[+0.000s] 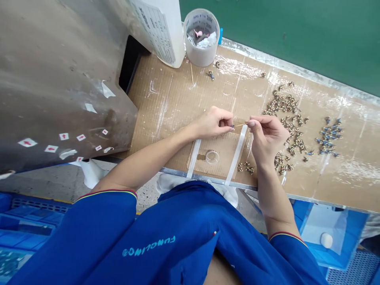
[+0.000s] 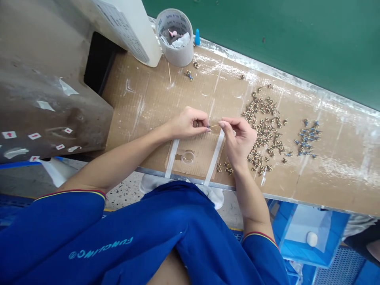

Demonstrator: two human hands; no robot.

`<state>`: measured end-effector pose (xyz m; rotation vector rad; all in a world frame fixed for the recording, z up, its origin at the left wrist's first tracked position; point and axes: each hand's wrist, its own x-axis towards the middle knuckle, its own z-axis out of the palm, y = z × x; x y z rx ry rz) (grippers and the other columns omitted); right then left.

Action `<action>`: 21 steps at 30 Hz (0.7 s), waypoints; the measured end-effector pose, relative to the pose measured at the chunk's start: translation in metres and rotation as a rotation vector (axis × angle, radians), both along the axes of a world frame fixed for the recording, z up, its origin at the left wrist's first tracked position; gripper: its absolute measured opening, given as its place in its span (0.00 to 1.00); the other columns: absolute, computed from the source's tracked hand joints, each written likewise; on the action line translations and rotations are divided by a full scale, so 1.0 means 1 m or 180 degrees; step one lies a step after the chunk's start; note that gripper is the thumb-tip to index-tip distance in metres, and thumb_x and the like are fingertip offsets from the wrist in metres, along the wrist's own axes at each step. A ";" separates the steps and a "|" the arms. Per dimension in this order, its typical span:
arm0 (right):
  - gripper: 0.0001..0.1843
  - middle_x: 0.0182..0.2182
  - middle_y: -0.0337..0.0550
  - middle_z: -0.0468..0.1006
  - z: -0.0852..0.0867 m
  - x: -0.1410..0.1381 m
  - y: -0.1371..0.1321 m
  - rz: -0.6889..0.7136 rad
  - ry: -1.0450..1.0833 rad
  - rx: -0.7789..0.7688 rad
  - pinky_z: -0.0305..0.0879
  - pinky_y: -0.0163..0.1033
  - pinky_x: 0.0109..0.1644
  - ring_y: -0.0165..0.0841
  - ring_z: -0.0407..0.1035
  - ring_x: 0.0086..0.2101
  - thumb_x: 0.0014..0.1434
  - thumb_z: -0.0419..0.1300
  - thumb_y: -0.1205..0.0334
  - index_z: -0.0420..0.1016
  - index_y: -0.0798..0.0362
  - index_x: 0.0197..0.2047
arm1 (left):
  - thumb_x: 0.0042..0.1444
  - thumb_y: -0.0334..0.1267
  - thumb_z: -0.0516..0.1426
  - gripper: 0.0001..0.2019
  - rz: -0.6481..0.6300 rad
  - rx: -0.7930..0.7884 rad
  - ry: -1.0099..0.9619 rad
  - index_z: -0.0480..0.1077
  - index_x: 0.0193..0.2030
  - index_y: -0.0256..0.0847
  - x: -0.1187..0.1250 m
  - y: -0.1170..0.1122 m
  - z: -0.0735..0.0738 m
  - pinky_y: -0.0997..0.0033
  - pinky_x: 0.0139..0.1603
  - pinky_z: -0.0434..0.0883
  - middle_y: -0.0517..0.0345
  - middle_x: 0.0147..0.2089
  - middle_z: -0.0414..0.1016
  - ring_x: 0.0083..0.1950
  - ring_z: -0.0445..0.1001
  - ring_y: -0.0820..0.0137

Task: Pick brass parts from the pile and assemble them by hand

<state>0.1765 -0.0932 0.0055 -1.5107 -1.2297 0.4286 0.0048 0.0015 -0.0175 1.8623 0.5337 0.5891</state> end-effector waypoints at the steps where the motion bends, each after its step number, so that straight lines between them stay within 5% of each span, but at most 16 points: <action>1: 0.20 0.29 0.39 0.82 -0.001 0.000 0.000 0.0001 -0.0020 0.0021 0.73 0.39 0.34 0.32 0.77 0.30 0.62 0.70 0.40 0.80 0.50 0.35 | 0.57 0.32 0.62 0.08 -0.0003 0.0009 0.0014 0.71 0.28 0.36 0.000 0.000 0.000 0.75 0.32 0.63 0.62 0.26 0.72 0.28 0.67 0.77; 21: 0.16 0.29 0.37 0.84 0.001 0.001 -0.001 0.0276 -0.0618 0.0139 0.71 0.38 0.33 0.30 0.75 0.28 0.66 0.68 0.46 0.81 0.49 0.34 | 0.57 0.32 0.61 0.10 -0.0060 0.0205 0.0068 0.67 0.26 0.37 0.001 0.001 -0.001 0.74 0.32 0.61 0.64 0.25 0.67 0.27 0.65 0.76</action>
